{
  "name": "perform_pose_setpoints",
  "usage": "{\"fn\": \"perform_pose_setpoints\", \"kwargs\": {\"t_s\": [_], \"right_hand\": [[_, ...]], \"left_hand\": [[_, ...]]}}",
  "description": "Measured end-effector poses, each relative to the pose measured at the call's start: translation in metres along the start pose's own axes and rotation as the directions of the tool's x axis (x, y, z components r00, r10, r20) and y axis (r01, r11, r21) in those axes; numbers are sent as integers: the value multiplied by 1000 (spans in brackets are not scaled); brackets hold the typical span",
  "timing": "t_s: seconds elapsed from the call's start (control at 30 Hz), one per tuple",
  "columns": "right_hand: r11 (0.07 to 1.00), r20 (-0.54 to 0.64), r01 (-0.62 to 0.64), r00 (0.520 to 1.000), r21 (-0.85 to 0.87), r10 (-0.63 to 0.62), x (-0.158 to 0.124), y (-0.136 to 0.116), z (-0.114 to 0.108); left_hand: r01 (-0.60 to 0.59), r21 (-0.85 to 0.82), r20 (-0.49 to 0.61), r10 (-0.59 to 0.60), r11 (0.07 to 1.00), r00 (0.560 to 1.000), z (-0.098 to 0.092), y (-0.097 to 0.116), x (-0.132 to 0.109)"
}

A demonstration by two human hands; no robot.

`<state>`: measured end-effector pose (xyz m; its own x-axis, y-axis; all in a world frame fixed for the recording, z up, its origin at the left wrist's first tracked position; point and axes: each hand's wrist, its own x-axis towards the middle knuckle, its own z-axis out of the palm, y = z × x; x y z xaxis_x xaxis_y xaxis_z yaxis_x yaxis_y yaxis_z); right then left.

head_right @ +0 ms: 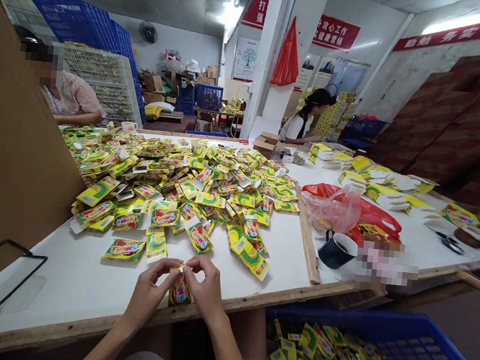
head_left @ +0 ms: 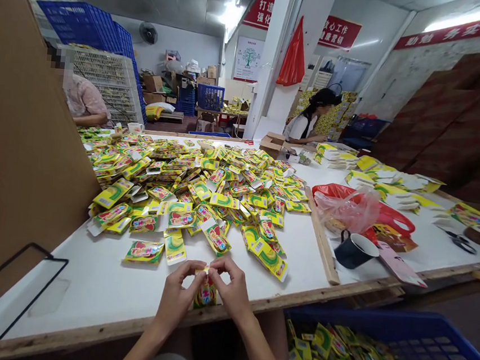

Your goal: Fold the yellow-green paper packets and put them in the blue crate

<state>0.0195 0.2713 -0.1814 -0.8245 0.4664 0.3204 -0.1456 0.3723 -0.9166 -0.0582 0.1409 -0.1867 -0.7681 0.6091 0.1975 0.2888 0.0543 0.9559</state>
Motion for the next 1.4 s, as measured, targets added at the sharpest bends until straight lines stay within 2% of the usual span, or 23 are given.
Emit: {"fn": "perform_pose_setpoints", "kwargs": {"t_s": [0.13, 0.23, 0.4, 0.53, 0.6, 0.7, 0.8, 0.83, 0.9, 0.97, 1.03, 1.13, 1.23, 1.3, 1.37, 1.4], "right_hand": [[996, -30, -82, 996, -35, 81, 5, -4, 3], [996, -19, -88, 996, -16, 87, 4, -4, 1], [992, 41, -90, 995, 90, 87, -5, 5, 2], [995, 9, -70, 998, 71, 70, -9, -1, 0], [997, -77, -71, 995, 3, 71, -15, -13, -23], [956, -244, -124, 968, -266, 58, -33, -36, -88], [764, -188, -210, 975, -610, 118, -52, -45, -157], [695, -182, -221, 975, -685, 130, -55, -41, -172], [619, -198, -245, 970, -746, 145, -55, -24, -183], [605, -248, -285, 958, -743, 146, -45, 4, -174], [573, -295, -334, 941, -748, 164, -31, 33, -154], [579, -303, -327, 942, -747, 141, -14, 50, -124], [679, -244, -197, 969, -707, 27, -9, 27, -99], [739, -152, -93, 988, -667, -13, -11, 2, -83], [788, -68, -51, 998, -614, 11, -14, -20, -66], [814, -51, -64, 998, -577, 43, -15, -26, -59]], "left_hand": [[43, -31, -38, -45, 999, 998, 4, 4, 4], [42, -47, -38, -44, 998, 998, 4, 1, 4], [-47, -7, -10, 47, 999, 999, -1, -9, -5], [-88, 32, -40, 89, 996, 995, 0, -11, -11], [-45, 17, -54, 46, 999, 997, 0, -11, -13], [29, 33, -62, -26, 999, 998, 0, -12, -13], [62, 107, -34, -58, 992, 998, 2, -10, -11], [67, 123, -17, -65, 990, 998, 3, -8, -10], [69, 143, 13, -71, 987, 997, 6, -5, -9], [48, 158, 29, -53, 986, 998, 7, -3, -10], [20, 173, 35, -26, 985, 999, 6, -4, -12], [-11, 217, 23, 6, 976, 1000, 2, -9, -16], [-144, 345, -9, 156, 927, 988, 3, -13, -19], [-284, 430, 29, 301, 857, 953, 9, -13, -20], [-395, 439, 107, 389, 807, 915, 17, -10, -20], [-417, 413, 140, 396, 810, 907, 21, -8, -20]]}}
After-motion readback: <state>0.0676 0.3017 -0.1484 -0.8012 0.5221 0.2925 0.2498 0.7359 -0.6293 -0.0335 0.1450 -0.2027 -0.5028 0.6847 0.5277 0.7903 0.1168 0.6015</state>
